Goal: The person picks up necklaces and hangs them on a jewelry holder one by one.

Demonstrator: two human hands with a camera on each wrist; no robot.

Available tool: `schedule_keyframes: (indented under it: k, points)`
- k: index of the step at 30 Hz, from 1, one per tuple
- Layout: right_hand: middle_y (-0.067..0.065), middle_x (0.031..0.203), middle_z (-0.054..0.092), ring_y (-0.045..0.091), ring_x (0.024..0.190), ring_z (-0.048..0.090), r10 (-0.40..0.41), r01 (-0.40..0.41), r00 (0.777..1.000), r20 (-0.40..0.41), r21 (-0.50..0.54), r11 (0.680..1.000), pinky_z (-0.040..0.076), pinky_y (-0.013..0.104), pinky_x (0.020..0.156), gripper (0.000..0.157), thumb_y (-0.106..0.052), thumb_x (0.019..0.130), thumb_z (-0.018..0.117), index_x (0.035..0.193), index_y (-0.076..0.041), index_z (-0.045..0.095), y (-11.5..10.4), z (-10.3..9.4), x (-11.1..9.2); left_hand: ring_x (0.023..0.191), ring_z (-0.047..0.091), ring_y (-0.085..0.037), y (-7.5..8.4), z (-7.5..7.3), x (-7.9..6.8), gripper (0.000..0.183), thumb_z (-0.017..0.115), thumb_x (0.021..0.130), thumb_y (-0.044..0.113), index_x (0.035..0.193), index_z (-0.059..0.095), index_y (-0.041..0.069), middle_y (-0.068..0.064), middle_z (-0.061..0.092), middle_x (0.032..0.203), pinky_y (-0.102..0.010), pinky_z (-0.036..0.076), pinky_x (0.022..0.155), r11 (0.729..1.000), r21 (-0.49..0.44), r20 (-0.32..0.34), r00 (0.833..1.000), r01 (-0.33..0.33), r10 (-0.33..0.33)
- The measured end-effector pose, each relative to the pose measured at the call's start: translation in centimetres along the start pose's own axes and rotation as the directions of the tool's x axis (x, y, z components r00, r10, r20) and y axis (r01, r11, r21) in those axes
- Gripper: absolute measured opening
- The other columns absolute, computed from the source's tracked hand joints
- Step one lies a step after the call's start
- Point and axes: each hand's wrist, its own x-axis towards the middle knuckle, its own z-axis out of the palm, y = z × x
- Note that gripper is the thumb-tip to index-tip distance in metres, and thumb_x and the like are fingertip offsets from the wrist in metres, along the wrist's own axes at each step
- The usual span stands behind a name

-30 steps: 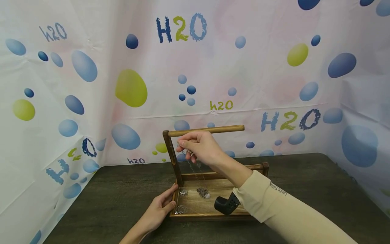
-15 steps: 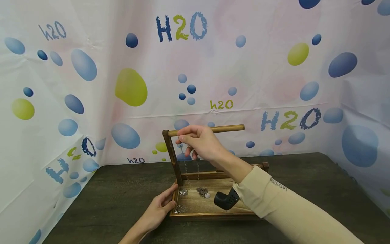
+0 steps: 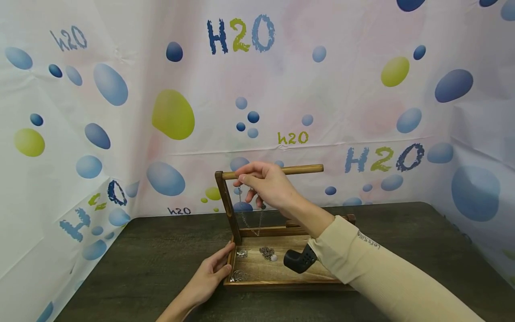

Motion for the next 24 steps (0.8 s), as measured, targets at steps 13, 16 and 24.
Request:
schedule_keyframes:
  k: [13,16,24]
  points:
    - [0.013,0.109,0.071,0.017,0.062,0.062,-0.021,0.021,1.000,-0.018,-0.005,1.000,0.045,0.026,0.046,0.023,-0.013,0.105,0.055,0.123,-0.002,0.065,0.2,-0.5,0.1,0.147,0.016,-0.045,0.2,0.0,-0.1,0.056,0.043,0.104,-0.005,0.155,0.022,-0.010,-0.030,0.004,0.163,-0.030,0.035,0.111,1.000,0.004,0.001,1.000,-0.009,0.009]
    - [0.012,0.109,0.071,0.017,0.062,0.062,-0.028,0.027,0.999,-0.027,-0.009,1.000,0.045,0.026,0.046,0.023,-0.014,0.105,0.055,0.122,-0.003,0.066,0.3,-0.8,0.0,0.147,0.015,-0.044,0.2,0.0,0.0,0.056,0.043,0.104,-0.005,0.155,0.022,-0.010,-0.029,0.004,0.163,-0.030,0.035,0.111,1.000,0.004,0.001,1.000,-0.006,0.006]
    - [0.012,0.109,0.071,0.017,0.063,0.062,-0.043,0.043,0.999,-0.031,-0.019,0.999,0.046,0.027,0.047,0.023,-0.015,0.105,0.056,0.122,-0.003,0.067,0.5,-1.4,-0.1,0.147,0.015,-0.043,0.1,0.1,0.0,0.056,0.043,0.104,-0.005,0.156,0.022,-0.009,-0.028,0.004,0.163,-0.029,0.034,0.111,1.000,0.000,-0.002,1.000,0.003,-0.003]
